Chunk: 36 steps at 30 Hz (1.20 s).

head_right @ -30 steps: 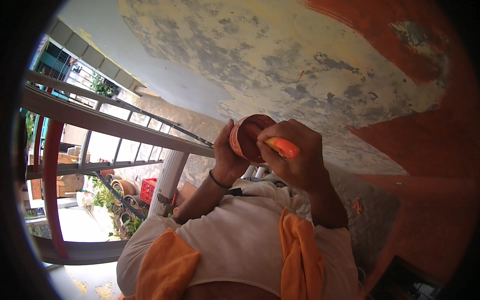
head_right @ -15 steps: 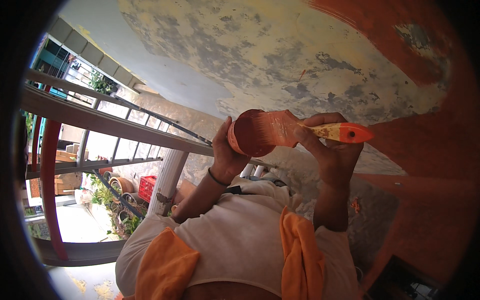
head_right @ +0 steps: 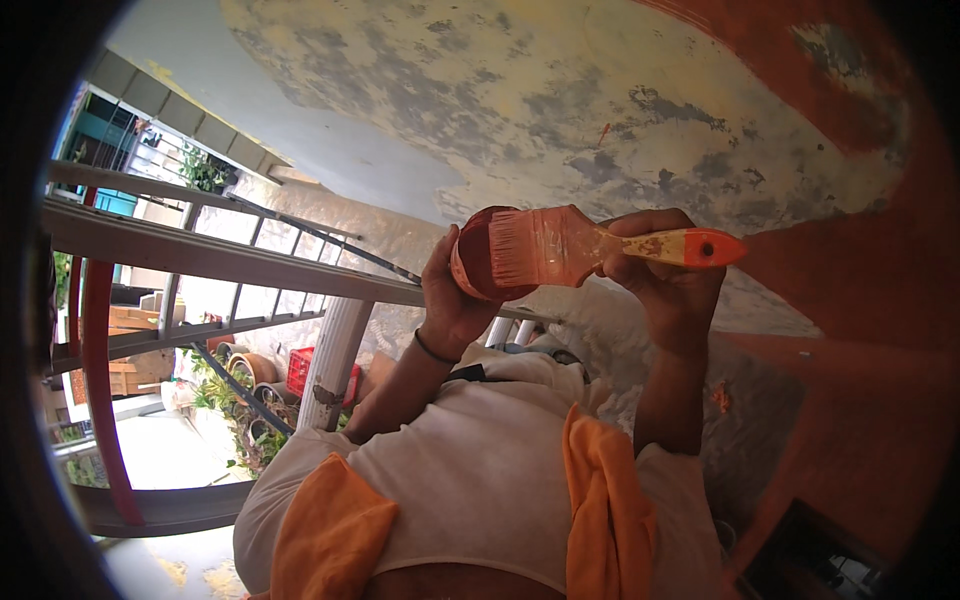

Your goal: The person paints a ceiling with orange paint using a brush and a small container. They repeatedly dip the brush into the container and apply paint to the ceiling surface while standing on a ladder.

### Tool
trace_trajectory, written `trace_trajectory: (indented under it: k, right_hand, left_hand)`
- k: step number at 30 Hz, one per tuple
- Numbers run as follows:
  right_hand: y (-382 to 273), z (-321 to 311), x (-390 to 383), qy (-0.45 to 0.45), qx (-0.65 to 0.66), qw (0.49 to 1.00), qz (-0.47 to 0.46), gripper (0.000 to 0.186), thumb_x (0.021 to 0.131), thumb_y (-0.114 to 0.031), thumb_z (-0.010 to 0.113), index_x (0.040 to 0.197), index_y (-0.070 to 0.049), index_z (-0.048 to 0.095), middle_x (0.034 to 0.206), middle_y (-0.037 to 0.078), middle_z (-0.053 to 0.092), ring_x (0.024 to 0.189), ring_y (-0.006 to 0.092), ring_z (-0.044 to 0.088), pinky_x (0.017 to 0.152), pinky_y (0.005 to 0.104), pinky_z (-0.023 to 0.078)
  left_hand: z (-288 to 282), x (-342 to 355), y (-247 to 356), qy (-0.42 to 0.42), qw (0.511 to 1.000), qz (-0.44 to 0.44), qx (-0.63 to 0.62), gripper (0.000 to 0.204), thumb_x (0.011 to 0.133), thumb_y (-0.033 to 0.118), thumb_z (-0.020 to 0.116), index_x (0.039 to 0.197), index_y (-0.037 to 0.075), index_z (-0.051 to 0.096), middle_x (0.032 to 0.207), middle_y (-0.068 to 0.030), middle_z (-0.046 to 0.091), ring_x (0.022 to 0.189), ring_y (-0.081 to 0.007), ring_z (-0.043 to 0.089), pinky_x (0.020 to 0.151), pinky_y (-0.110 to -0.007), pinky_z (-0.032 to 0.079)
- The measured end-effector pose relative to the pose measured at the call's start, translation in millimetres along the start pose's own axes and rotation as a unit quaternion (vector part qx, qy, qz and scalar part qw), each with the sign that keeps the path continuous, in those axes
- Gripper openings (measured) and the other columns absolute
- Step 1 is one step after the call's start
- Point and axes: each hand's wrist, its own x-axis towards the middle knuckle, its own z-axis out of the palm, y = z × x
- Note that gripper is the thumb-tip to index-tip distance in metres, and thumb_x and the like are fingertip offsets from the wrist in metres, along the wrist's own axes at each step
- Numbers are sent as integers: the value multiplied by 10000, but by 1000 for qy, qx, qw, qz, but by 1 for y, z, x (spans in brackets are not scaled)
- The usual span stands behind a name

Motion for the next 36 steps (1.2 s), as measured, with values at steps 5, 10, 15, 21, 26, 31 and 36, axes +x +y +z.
trace_trajectory:
  k: [5,10,15,21,26,31,36]
  right_hand:
    - [3,10,-2,21,63,998,18,331,891,-23,875,1135,67,671,935,162,759,776,207,746,723,335,629]
    - [14,9,-10,70,92,993,22,316,936,-120,857,1107,57,660,873,164,750,714,227,750,592,324,601]
    - [22,11,-20,140,111,982,64,265,980,-167,823,1043,20,645,832,132,731,669,219,739,503,305,548]
    - [42,4,-31,137,137,979,68,282,973,-206,840,1036,-14,643,880,137,737,752,227,757,553,311,566]
    - [53,16,-25,123,146,981,23,402,955,-325,856,1147,-39,649,1019,164,762,859,261,779,658,364,650]
    - [64,7,-25,168,305,937,32,297,1009,-218,799,1191,-31,656,1119,159,738,975,276,774,720,427,694]
    - [43,-37,20,272,308,907,-93,305,1037,-161,758,1264,-12,620,1150,128,724,1000,238,769,771,397,698]
  left_hand:
    - [-9,3,0,-6,1000,-13,-7,619,1112,548,458,1506,86,583,1493,-150,633,1390,-356,597,1147,-635,488]
    - [-2,2,-2,16,1000,4,1,586,1114,521,475,1487,86,598,1487,-149,639,1397,-344,593,1185,-608,466]
    - [-3,1,-3,-13,1000,9,-21,531,1110,462,512,1471,85,611,1486,-142,643,1404,-338,590,1223,-581,443]
    - [-10,3,-4,-3,999,5,-37,525,1096,445,514,1473,93,611,1489,-122,645,1402,-340,593,1213,-573,452]
    - [-11,5,-4,7,1000,-10,-13,542,1068,491,510,1460,135,627,1466,-117,656,1371,-325,610,1131,-584,503]
    - [-17,8,-4,-21,998,-46,-45,554,1054,494,546,1474,138,610,1442,-120,666,1344,-367,619,1050,-573,544]
    - [-8,5,-4,40,997,-50,-46,500,1010,488,572,1383,168,661,1353,-105,695,1209,-431,639,904,-528,551]
